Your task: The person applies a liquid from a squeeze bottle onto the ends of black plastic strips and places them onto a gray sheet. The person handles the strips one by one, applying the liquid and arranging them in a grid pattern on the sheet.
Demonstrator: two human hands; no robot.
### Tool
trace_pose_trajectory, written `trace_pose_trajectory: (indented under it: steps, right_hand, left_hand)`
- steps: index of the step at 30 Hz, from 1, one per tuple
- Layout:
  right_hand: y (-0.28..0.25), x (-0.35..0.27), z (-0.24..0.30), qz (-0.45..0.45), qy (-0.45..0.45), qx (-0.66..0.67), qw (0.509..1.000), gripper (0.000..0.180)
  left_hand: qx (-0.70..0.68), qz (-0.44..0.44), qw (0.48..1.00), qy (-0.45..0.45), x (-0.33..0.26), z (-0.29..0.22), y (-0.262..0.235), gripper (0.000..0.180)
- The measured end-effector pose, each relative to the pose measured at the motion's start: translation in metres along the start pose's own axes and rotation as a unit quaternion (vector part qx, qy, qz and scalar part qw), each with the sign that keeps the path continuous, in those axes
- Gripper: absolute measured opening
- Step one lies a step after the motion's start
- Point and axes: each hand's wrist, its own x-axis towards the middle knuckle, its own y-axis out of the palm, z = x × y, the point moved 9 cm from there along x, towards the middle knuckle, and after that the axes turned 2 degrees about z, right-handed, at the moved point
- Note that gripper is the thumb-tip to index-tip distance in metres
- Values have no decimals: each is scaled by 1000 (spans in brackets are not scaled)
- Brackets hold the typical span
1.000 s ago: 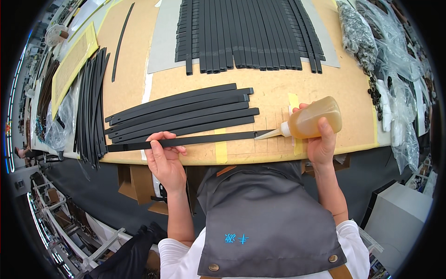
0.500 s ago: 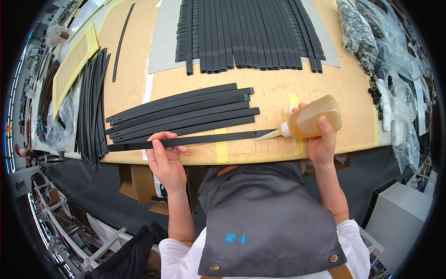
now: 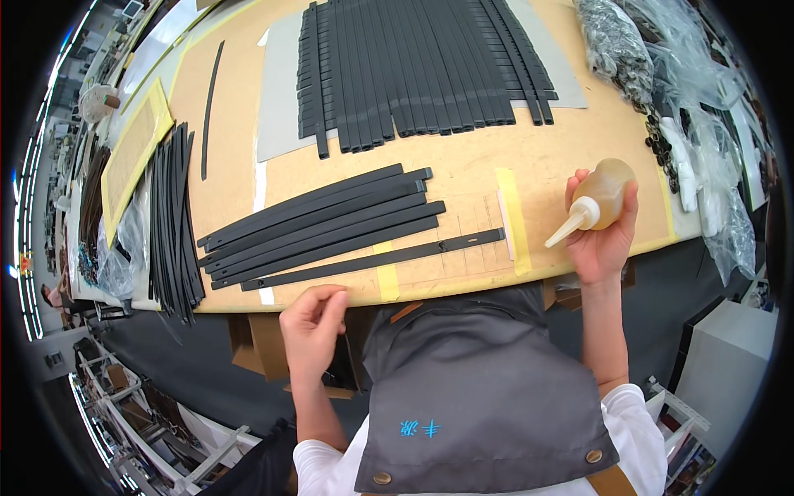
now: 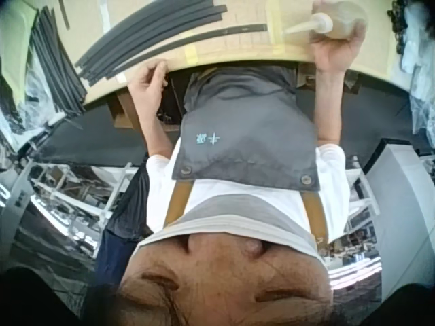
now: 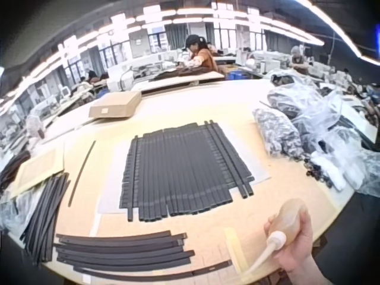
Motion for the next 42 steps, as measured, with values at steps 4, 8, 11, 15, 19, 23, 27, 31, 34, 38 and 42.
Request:
trace_pose_trajectory:
  steps: [4, 8, 11, 15, 19, 23, 27, 31, 34, 38, 42]
  right_hand:
    - [1, -1, 8, 23, -5, 18, 1000, 65]
    - [0, -9, 20, -2, -19, 2, 1000, 64]
    - [-4, -16, 34, -31, -56, -44, 997, 64]
    - [-15, -23, 44, -73, -93, -141, 983, 66]
    - [-14, -25, 46, -88, -100, -162, 978, 67]
    - [-6, -25, 45, -73, -108, -197, 972, 66]
    - [-1, -25, 37, -76, -104, -227, 965, 65]
    - [3, -28, 31, -79, -105, -242, 961, 63]
    - [5, -28, 29, -83, -108, -249, 959, 61]
    - [7, -27, 29, -79, -119, -262, 954, 58]
    - [9, -26, 27, -72, -119, -269, 953, 56]
  left_hand:
    - [256, 49, 896, 358, 11, -87, 63, 24]
    - [308, 118, 879, 345, 32, -94, 103, 22]
    - [306, 174, 885, 305, 38, -92, 111, 18]
    - [293, 216, 888, 282, 41, -88, 114, 18]
    - [231, 222, 925, 203, 46, -82, 103, 18]
    - [142, 226, 940, 212, 44, -87, 99, 24]
    - [141, 228, 934, 237, 44, -81, 100, 27]
    - [101, 210, 944, 233, 46, -69, 95, 22]
    - [93, 211, 945, 231, 46, -64, 94, 22]
    - [83, 212, 945, 236, 46, -63, 93, 22]
    - [76, 212, 943, 245, 45, -63, 93, 22]
